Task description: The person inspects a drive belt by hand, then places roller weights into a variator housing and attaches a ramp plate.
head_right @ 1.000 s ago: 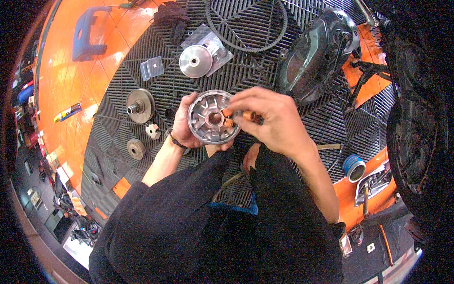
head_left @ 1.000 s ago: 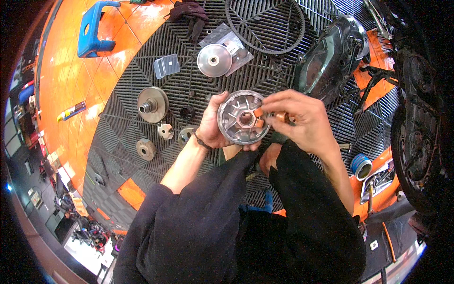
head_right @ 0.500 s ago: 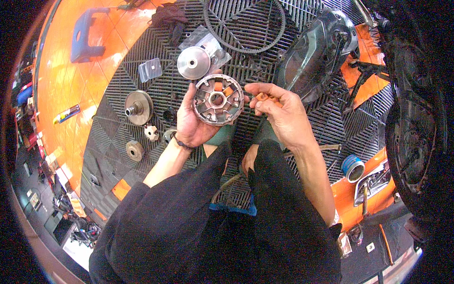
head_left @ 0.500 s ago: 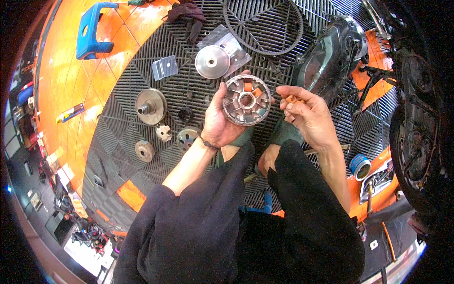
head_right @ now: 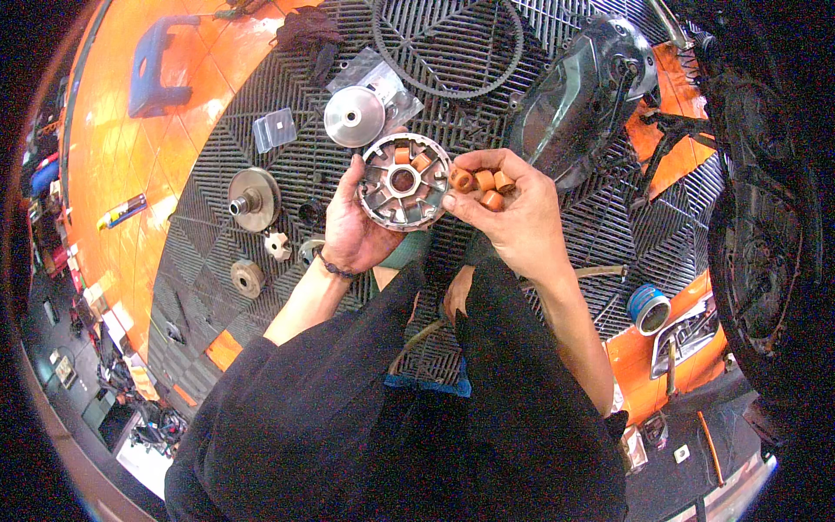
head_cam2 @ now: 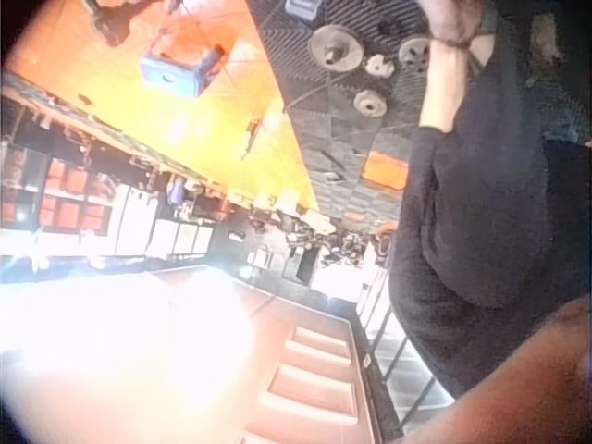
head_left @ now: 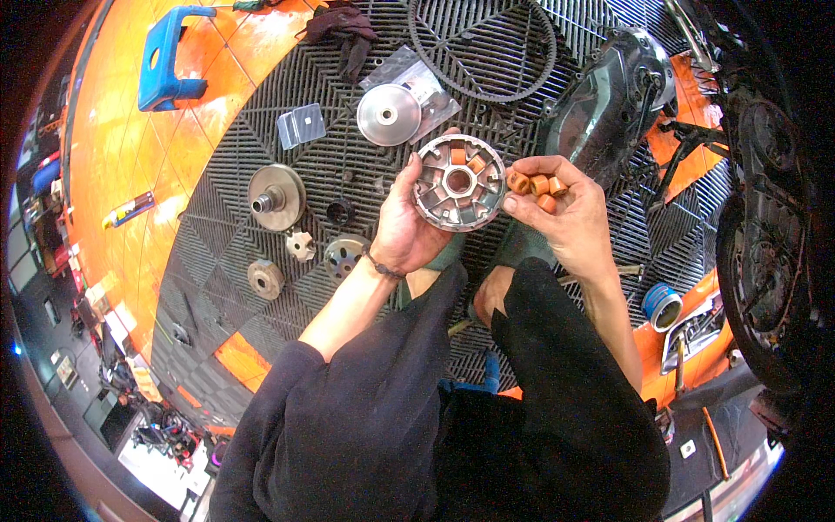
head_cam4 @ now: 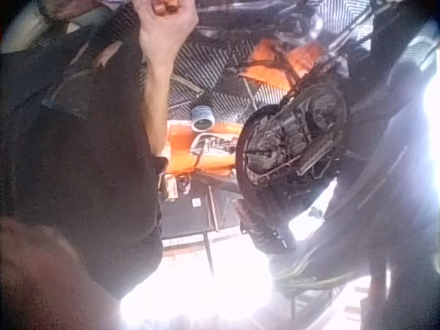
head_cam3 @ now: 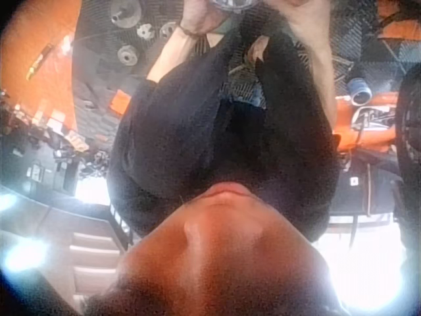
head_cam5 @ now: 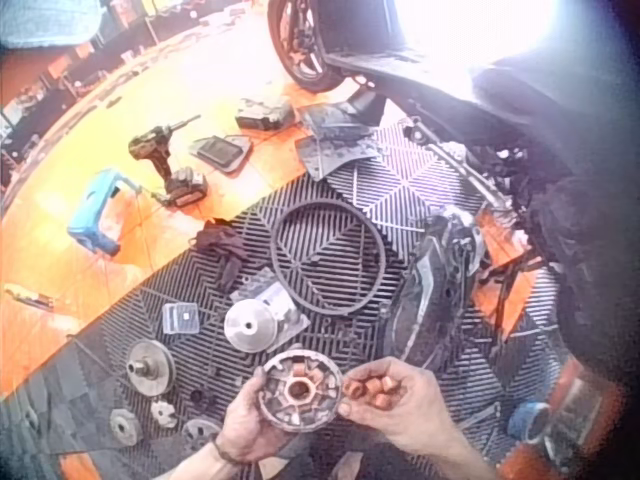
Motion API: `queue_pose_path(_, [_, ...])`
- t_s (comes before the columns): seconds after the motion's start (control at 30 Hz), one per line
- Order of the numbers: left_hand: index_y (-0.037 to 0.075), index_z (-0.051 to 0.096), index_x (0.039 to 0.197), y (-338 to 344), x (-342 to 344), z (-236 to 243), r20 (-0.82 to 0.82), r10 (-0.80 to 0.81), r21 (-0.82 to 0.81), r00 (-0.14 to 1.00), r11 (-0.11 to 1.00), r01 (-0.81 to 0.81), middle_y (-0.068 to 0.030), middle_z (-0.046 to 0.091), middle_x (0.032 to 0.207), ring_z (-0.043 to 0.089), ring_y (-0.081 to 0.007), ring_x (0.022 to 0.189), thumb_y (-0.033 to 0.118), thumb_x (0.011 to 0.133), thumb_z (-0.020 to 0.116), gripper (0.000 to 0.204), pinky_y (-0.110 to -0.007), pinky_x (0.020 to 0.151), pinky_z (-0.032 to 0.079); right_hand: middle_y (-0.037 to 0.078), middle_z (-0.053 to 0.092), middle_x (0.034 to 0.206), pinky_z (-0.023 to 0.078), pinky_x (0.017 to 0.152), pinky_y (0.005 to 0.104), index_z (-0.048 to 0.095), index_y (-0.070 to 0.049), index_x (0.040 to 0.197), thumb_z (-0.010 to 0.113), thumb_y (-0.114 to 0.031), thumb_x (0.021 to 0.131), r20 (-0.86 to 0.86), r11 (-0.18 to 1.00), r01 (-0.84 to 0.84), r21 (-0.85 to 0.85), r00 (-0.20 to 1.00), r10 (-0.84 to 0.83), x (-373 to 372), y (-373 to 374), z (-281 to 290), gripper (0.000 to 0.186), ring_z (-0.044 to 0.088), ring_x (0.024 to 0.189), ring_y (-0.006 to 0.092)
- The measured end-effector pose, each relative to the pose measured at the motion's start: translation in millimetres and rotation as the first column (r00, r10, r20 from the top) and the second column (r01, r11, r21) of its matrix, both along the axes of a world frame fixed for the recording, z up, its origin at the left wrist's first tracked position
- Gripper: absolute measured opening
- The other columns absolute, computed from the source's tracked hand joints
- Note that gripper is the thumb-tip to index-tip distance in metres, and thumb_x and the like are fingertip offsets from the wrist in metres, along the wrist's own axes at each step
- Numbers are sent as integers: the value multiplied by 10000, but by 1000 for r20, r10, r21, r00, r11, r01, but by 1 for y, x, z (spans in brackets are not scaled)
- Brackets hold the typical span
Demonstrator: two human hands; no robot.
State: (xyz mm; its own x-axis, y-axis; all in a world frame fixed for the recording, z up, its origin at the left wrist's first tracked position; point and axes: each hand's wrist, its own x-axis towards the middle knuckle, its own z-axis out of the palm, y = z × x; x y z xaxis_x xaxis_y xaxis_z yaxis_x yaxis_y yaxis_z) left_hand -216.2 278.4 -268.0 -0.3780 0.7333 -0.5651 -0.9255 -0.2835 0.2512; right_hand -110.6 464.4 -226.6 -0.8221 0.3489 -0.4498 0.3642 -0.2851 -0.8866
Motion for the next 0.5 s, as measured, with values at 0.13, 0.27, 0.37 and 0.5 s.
queue_pose_path(0.13, [123,443,1519,-2,0,-1,9,-4,-3,1000,1000,4,-125,566,1474,572,-285,1337,596,1057,368,666,-499,1116,469,49,713,1030,540,779,214,658,21,1189,768,15,879,-23,999,28,-35,999,-28,0,-2,-4,329,652,888,73])
queue_pose_path(0.27, [124,408,1539,-2,1,1,-13,10,4,1000,1000,-10,-136,546,1491,569,-303,1338,581,1066,358,660,-518,1129,458,69,715,1029,522,695,210,654,25,1219,709,-39,935,49,964,95,-249,995,-85,0,2,-3,296,638,820,74])
queue_pose_path(0.37, [128,388,1551,-2,1,0,28,24,67,999,997,-26,-143,536,1499,562,-317,1344,539,1074,367,630,-531,1137,448,69,709,992,494,628,206,653,24,1237,642,-107,995,72,885,179,-430,984,-164,-4,3,-4,275,611,747,71])
queue_pose_path(0.5, [151,329,1585,-2,3,-2,-51,16,55,999,998,-13,-145,499,1531,531,-319,1374,432,1069,418,595,-530,1155,426,54,696,951,465,589,202,661,9,1236,579,-166,1042,50,925,92,-369,996,-79,-2,4,-5,274,587,698,65])
